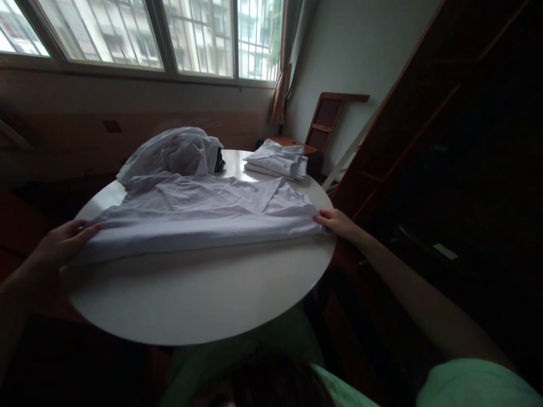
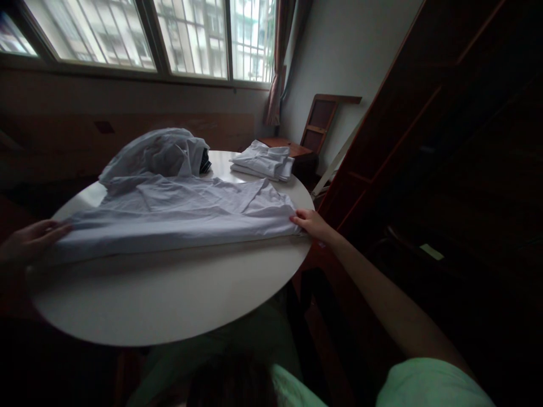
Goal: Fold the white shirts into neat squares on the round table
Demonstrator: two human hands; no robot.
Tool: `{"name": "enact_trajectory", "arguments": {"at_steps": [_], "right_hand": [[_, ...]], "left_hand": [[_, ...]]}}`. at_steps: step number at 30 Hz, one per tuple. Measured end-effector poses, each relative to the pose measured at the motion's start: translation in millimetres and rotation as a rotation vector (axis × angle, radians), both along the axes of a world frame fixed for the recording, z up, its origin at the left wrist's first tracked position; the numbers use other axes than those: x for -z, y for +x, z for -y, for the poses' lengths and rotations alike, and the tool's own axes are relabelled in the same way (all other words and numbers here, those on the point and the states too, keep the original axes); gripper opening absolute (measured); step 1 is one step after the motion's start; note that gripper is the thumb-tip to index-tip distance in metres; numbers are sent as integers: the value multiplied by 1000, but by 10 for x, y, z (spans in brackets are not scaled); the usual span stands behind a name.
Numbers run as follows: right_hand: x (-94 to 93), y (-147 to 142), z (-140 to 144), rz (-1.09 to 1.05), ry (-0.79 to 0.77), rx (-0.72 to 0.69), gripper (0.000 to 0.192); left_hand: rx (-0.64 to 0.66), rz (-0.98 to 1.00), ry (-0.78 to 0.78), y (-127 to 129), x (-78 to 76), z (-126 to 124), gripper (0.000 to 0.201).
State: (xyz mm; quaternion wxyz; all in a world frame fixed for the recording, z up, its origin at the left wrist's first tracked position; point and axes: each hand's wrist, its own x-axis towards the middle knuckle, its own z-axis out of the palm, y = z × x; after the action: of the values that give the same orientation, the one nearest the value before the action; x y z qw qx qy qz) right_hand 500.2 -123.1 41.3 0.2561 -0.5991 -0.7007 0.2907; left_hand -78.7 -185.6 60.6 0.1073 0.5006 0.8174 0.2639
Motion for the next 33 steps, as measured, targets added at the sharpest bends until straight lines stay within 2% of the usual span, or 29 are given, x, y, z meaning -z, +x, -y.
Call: {"name": "enact_trajectory", "arguments": {"at_steps": [3, 5, 7, 10, 12, 14, 18, 20, 23, 25, 29, 33], "right_hand": [[37, -102, 26, 160, 190, 86, 28], [76, -170, 23, 275, 256, 139, 24], [115, -218, 16, 371, 288, 160, 22], [147, -248, 10, 465, 284, 147, 21], [148, -250, 6, 510, 261, 141, 21], [140, -251, -2, 552, 248, 149, 21], [129, -263, -9, 610, 283, 173, 22], [131, -265, 1, 602, 289, 194, 22], [147, -253, 34, 536, 283, 194, 26], [162, -241, 57, 501, 282, 193, 29], [172, -226, 70, 514, 271, 246, 29], [153, -231, 37, 523, 269, 230, 29]], "left_hand": [[-183, 81, 105, 55, -22, -38, 51], [-205, 70, 143, 17, 11, -105, 51], [-146, 0, 44, -72, 70, -193, 50], [-35, -137, -201, -211, 162, -307, 46], [10, -194, -253, -243, 206, -334, 44], [20, -224, -212, -218, 240, -321, 43], [-49, -221, -97, -163, 299, -259, 44], [-66, -135, -49, -214, 316, -227, 45], [-16, 67, 21, -347, 312, -148, 50], [26, 116, 15, -400, 294, -69, 51], [51, 22, 1, -351, 273, 86, 45], [-18, -13, 87, -252, 296, 148, 42]]}}
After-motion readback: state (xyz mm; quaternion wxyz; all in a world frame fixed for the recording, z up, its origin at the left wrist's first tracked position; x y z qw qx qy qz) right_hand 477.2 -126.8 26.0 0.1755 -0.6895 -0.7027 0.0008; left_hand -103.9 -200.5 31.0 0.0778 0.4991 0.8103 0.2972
